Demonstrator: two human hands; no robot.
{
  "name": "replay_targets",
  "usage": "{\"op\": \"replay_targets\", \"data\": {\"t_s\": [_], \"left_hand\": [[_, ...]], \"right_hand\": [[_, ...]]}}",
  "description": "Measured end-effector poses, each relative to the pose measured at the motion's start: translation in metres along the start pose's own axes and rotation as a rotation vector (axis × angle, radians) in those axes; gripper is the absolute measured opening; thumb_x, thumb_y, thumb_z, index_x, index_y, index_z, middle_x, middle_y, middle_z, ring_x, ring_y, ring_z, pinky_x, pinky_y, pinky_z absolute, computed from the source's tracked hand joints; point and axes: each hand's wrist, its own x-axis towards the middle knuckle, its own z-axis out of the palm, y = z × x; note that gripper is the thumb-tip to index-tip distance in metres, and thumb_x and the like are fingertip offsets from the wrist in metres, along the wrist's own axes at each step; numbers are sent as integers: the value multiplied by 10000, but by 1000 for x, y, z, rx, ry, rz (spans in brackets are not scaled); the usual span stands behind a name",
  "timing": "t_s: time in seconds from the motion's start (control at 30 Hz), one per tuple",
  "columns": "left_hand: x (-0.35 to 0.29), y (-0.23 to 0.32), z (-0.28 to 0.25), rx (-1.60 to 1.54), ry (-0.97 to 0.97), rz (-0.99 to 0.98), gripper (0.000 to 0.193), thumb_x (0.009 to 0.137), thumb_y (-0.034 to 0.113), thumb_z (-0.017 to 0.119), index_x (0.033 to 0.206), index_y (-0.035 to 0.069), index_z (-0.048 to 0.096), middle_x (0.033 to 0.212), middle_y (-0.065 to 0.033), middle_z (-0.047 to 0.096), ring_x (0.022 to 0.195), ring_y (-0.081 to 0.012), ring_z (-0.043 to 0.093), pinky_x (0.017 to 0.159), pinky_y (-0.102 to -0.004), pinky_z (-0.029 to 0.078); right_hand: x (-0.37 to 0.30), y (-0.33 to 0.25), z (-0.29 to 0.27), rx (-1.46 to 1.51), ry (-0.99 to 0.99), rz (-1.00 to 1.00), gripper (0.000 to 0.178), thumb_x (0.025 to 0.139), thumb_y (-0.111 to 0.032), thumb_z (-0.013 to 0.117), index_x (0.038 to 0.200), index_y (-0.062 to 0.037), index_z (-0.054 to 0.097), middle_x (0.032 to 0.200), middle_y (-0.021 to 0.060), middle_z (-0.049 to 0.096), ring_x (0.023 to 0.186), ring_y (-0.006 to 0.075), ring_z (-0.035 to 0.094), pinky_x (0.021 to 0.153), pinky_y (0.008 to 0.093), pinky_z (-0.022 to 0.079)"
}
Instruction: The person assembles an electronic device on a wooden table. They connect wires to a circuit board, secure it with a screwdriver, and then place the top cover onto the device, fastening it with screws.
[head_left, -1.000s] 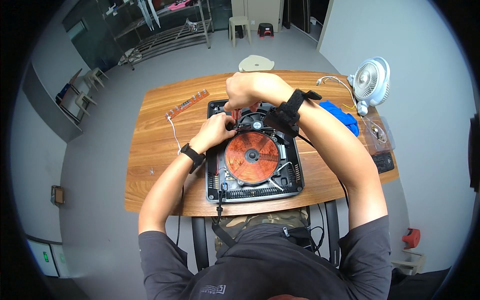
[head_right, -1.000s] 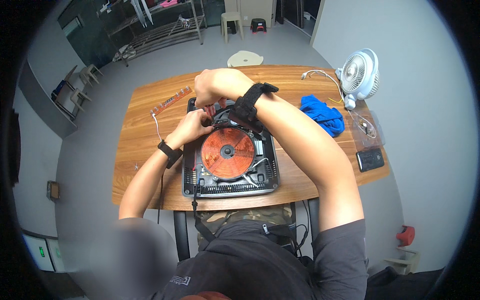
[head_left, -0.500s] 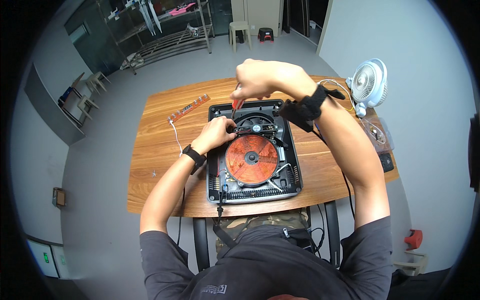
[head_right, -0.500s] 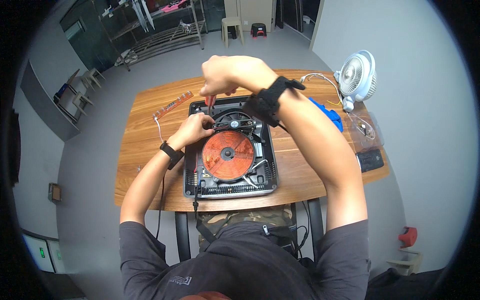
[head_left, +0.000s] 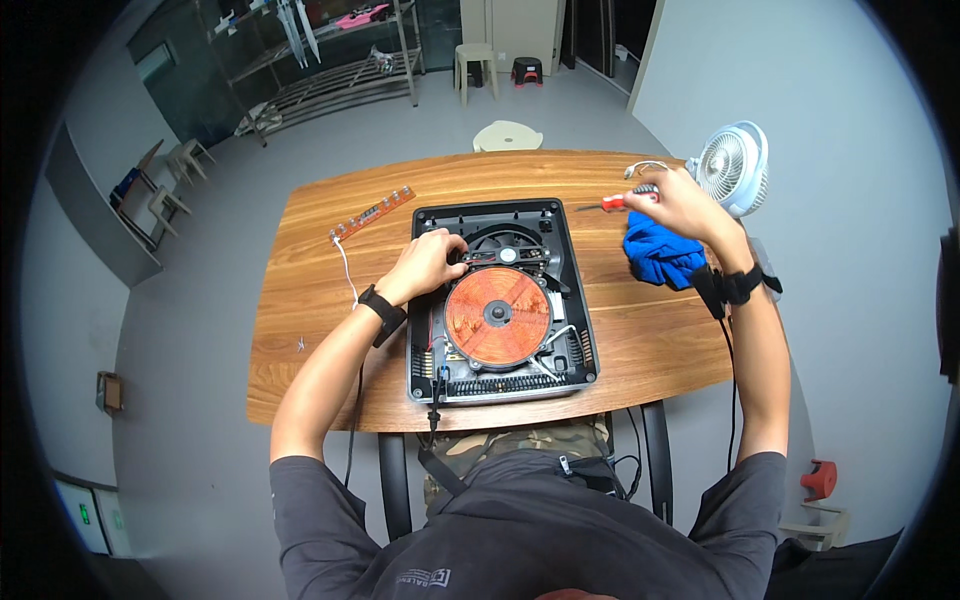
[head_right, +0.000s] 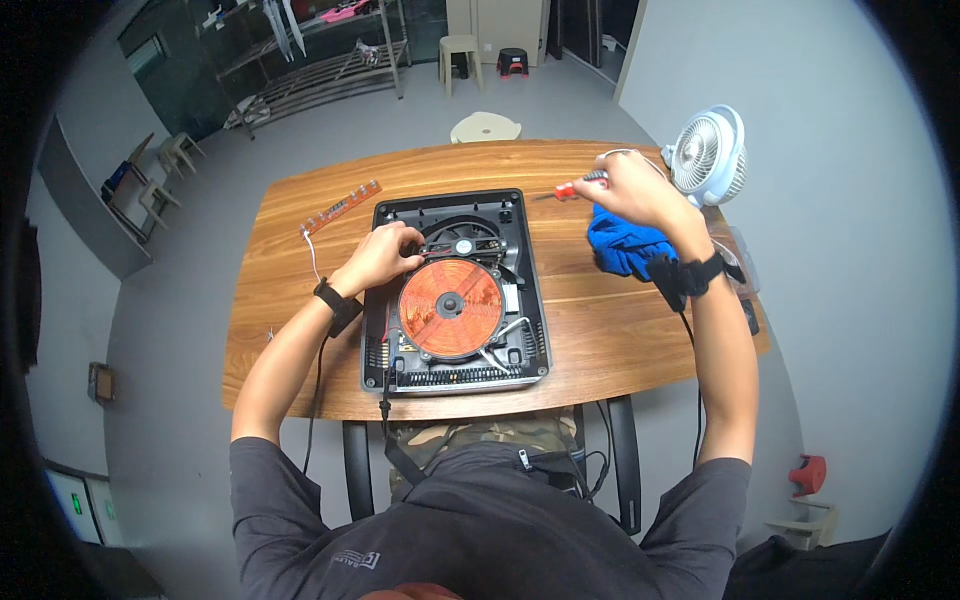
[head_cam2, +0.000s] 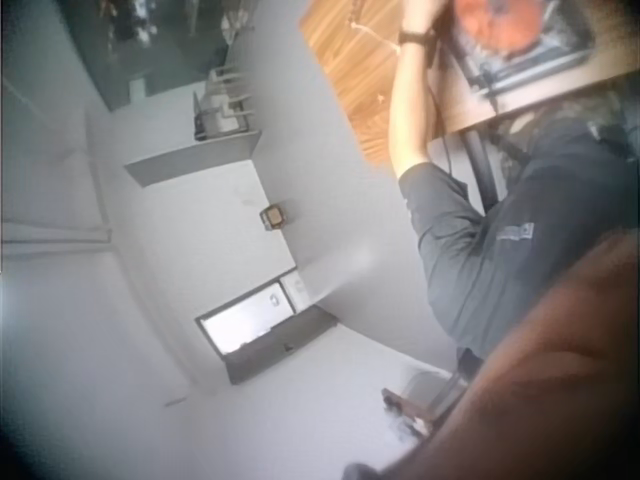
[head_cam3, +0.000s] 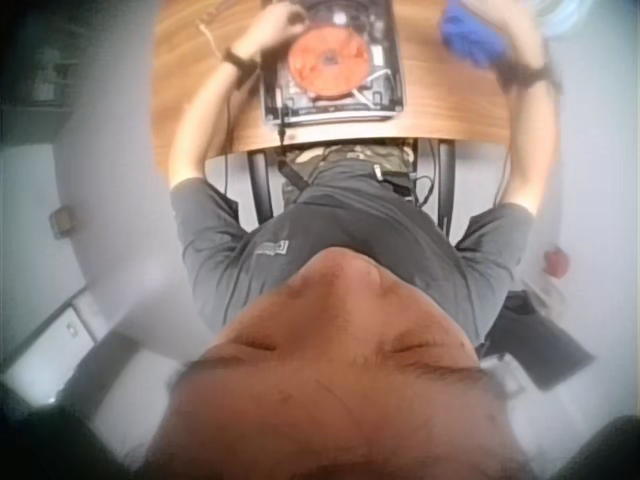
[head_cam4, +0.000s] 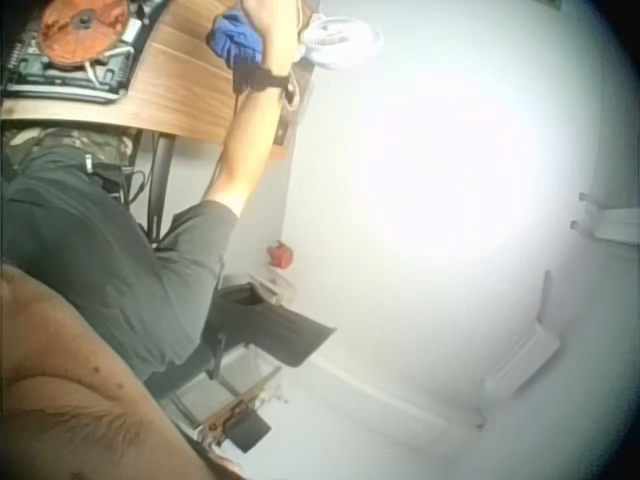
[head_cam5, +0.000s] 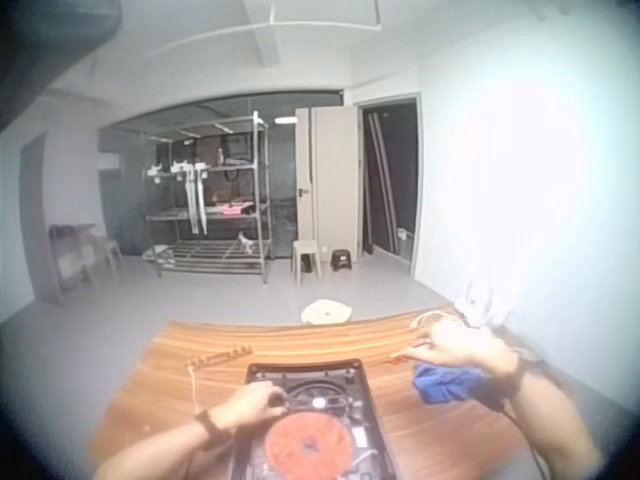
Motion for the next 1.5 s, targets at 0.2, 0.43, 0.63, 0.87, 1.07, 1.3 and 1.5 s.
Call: {"op": "replay_targets", "data": {"t_s": [0.2, 0.43, 0.63, 0.87, 1.07, 1.3, 1.5], "left_hand": [[1, -7, -2, 29, -34, 21, 347, 834, 252, 797, 1109, 50, 730, 978, -165, 699, 950, -351, 679, 837, -431, 547], [-10, 5, -33, -43, -36, -124, 386, 895, 252, 739, 1219, 44, 714, 1018, -165, 771, 955, -326, 739, 862, -420, 573], [-32, -27, -65, 103, 1, -167, 318, 907, 256, 704, 1135, 39, 742, 988, -158, 772, 948, -346, 736, 838, -444, 579], [-66, -57, -99, 194, 28, -354, 314, 925, 272, 691, 1115, 29, 751, 984, -145, 779, 949, -312, 743, 871, -425, 580], [-96, -72, -99, 222, -37, -430, 292, 914, 243, 724, 1115, 33, 751, 952, -147, 779, 914, -302, 752, 850, -413, 582], [-100, -63, -84, 145, -106, -432, 244, 912, 224, 731, 1066, 36, 761, 910, -142, 779, 876, -298, 755, 837, -408, 584], [-97, -53, -73, 145, -117, -398, 241, 918, 216, 713, 1073, 36, 757, 911, -134, 781, 874, -297, 754, 836, -402, 583]], "right_hand": [[-15, 20, 28, -60, -158, 254, 560, 911, -454, 703, 826, 100, 722, 719, 329, 654, 715, 480, 680, 691, 504, 564], [-16, 9, 47, -22, -122, 317, 527, 914, -474, 694, 899, 48, 769, 794, 311, 691, 822, 469, 702, 768, 511, 571], [-21, 11, 69, -104, -65, 321, 526, 928, -501, 674, 885, 13, 775, 822, 281, 717, 836, 460, 709, 787, 517, 577], [-23, 15, 92, -239, -19, 325, 526, 918, -438, 684, 819, 78, 717, 825, 309, 707, 817, 465, 714, 767, 527, 582], [-34, 18, 118, -248, -310, 352, 481, 846, -393, 738, 837, 87, 727, 869, 315, 711, 839, 462, 717, 776, 507, 595], [-46, 19, 140, -302, -371, 379, 500, 826, -428, 746, 873, 69, 752, 887, 289, 727, 852, 438, 730, 781, 488, 605], [-47, 23, 145, -186, -408, 423, 508, 831, -441, 739, 898, 62, 759, 887, 291, 729, 836, 435, 733, 772, 482, 604]]}}
